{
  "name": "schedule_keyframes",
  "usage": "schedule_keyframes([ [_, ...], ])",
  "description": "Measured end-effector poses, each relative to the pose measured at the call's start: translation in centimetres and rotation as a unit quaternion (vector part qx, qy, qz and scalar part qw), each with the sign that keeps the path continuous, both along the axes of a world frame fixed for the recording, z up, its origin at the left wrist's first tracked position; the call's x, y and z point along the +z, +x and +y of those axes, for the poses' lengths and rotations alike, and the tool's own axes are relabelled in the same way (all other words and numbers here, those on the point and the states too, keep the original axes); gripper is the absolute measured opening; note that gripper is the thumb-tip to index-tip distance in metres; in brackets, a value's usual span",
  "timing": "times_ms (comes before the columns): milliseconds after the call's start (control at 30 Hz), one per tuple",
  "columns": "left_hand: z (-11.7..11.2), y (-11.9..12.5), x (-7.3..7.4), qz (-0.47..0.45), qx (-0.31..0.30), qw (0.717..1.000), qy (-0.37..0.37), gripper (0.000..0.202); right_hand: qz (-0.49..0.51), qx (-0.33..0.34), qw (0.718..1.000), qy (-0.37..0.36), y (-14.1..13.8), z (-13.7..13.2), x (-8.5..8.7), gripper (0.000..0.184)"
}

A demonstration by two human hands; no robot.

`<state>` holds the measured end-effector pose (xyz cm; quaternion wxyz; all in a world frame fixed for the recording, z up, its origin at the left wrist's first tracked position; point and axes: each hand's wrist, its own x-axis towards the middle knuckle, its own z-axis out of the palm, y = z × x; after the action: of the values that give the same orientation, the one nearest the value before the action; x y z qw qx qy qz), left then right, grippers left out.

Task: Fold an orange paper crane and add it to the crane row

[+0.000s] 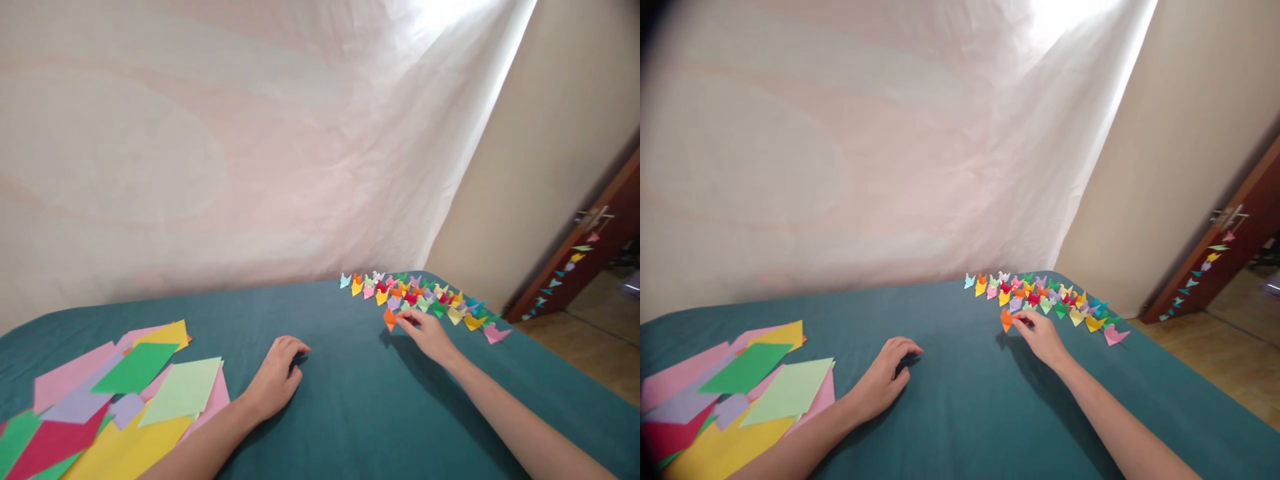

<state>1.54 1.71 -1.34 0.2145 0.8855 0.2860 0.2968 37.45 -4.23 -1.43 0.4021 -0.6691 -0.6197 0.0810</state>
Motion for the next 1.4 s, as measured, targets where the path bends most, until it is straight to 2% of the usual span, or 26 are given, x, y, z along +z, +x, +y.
schedule_keyframes([
  [167,0.1,0.0,0.1,0.010,-0.001,1.000,0.003,0.042,-0.016,-0.117,0.993,0.026,6.9,-1.3,-1.4,0.035],
  [300,0.1,-0.1,0.0,0.017,-0.004,1.000,0.007,0.041,-0.031,-0.159,0.986,0.032,9.3,-1.5,-3.1,0.036],
  [467,0.2,-0.1,-0.1,0.022,-0.005,1.000,0.012,0.041,-0.061,-0.159,0.985,0.024,9.8,-0.9,-4.6,0.034],
  [867,-0.1,0.1,0.5,0.028,-0.006,1.000,0.005,0.039,-0.100,-0.157,0.982,0.003,10.6,-0.4,-5.5,0.033],
  [1167,0.0,0.1,0.3,0.027,-0.005,1.000,0.006,0.039,-0.101,-0.151,0.983,0.002,10.8,-0.2,-5.7,0.032],
  [1300,0.0,0.1,0.3,0.028,-0.004,1.000,0.008,0.040,-0.091,-0.154,0.984,0.021,10.4,-0.3,-5.6,0.031],
  [1400,0.0,0.1,0.2,0.023,-0.006,1.000,0.010,0.040,-0.082,-0.184,0.978,0.055,10.0,-0.5,-5.1,0.034],
])
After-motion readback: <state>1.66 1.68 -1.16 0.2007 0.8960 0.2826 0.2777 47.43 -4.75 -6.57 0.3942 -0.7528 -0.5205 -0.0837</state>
